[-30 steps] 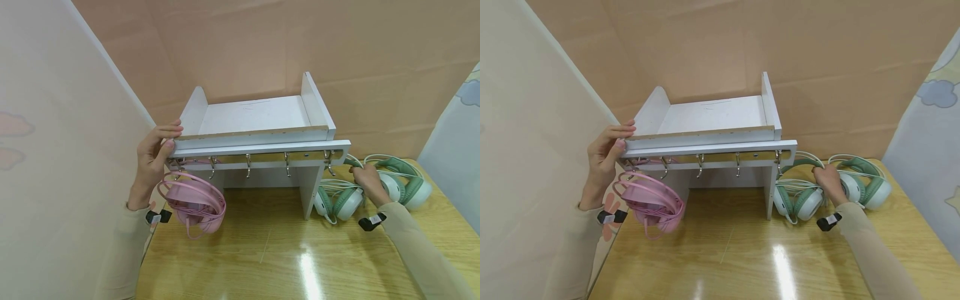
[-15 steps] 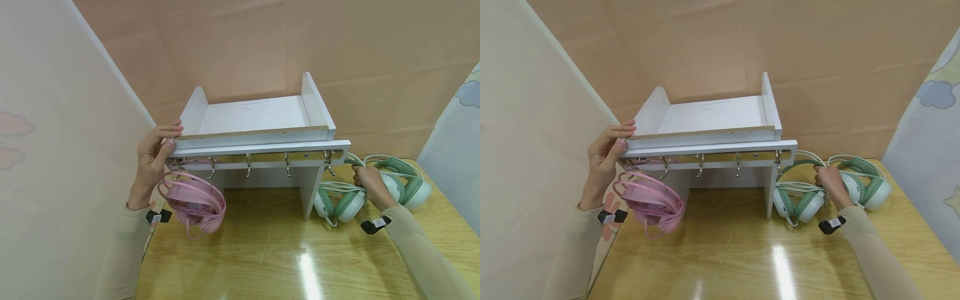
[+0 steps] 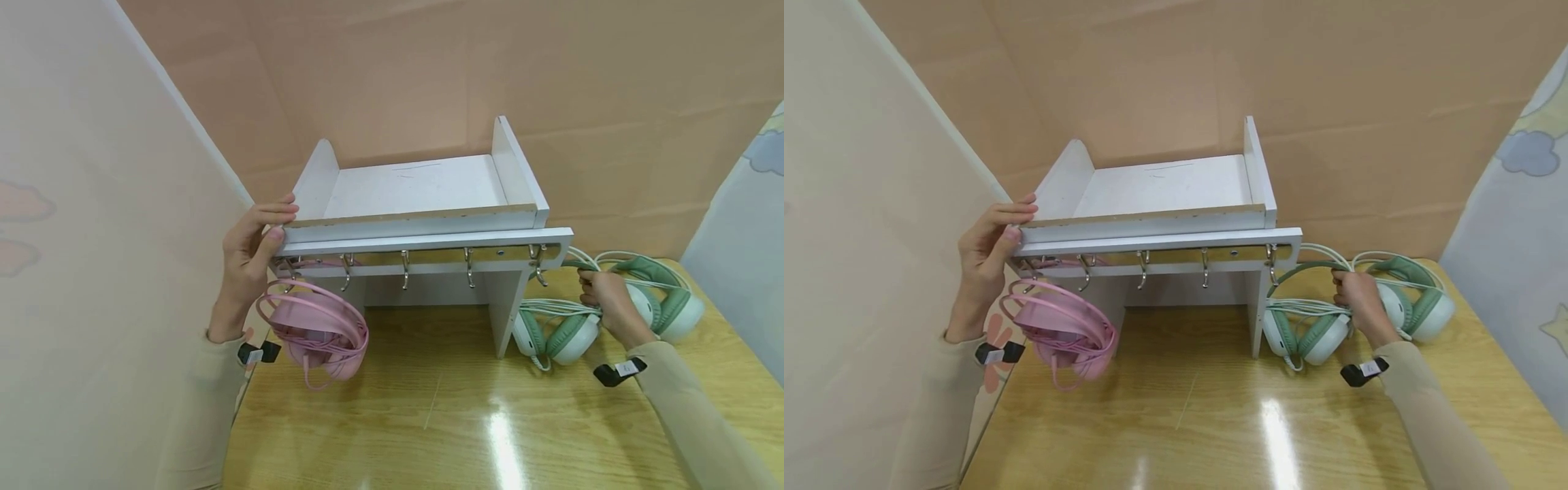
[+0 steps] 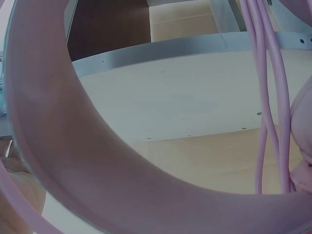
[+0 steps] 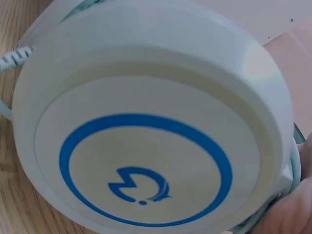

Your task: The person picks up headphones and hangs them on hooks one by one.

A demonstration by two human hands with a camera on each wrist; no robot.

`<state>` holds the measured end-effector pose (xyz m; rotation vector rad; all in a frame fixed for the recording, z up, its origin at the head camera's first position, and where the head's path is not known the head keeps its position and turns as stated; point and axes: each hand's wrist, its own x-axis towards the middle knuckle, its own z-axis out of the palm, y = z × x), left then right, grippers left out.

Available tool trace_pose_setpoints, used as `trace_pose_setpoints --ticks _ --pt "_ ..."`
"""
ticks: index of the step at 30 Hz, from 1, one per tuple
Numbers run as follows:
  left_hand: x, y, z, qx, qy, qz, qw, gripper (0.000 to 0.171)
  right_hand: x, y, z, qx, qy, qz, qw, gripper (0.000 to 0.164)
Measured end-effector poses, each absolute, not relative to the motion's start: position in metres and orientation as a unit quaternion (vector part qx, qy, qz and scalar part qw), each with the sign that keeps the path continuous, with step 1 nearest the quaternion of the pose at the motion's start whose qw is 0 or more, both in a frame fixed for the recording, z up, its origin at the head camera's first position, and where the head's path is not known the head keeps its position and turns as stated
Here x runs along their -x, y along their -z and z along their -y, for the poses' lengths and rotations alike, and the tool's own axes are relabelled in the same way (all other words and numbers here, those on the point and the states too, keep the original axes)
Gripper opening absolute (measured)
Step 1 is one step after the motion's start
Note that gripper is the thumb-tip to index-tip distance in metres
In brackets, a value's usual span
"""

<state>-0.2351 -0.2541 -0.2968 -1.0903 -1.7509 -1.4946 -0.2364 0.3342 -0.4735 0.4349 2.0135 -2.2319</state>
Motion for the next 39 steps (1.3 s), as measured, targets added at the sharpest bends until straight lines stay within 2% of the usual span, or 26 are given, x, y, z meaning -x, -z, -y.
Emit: trace_pose_setpoints --ticks 11,16,19,26,33,39 --pt "0.236 0.296 0.254 0.408 0.564 0.654 0.295 0.025 0.221 0.465 -0.334 -0.077 0.801 -0.587 0.085 0.041" --pt "0.236 0.296 0.254 0.410 0.564 0.654 0.295 0.025 0.215 0.461 -0.332 -0.051 0.822 -0.561 0.086 0.034" --pt "0.236 0.296 0.254 0.411 0.564 0.653 0.294 0.025 0.211 0.459 -0.332 -0.036 0.827 -0.555 0.082 0.031" --pt "0.236 0.296 0.254 0.411 0.565 0.653 0.293 0.025 0.204 0.455 -0.330 -0.023 0.823 -0.564 0.068 0.043" --pt "0.236 0.296 0.254 0.411 0.564 0.652 0.295 0.024 0.197 0.452 -0.329 -0.017 0.823 -0.565 0.058 0.048" --pt "0.235 0.296 0.253 0.412 0.561 0.655 0.294 0.024 0.192 0.453 -0.330 0.010 0.808 -0.588 0.034 0.045"
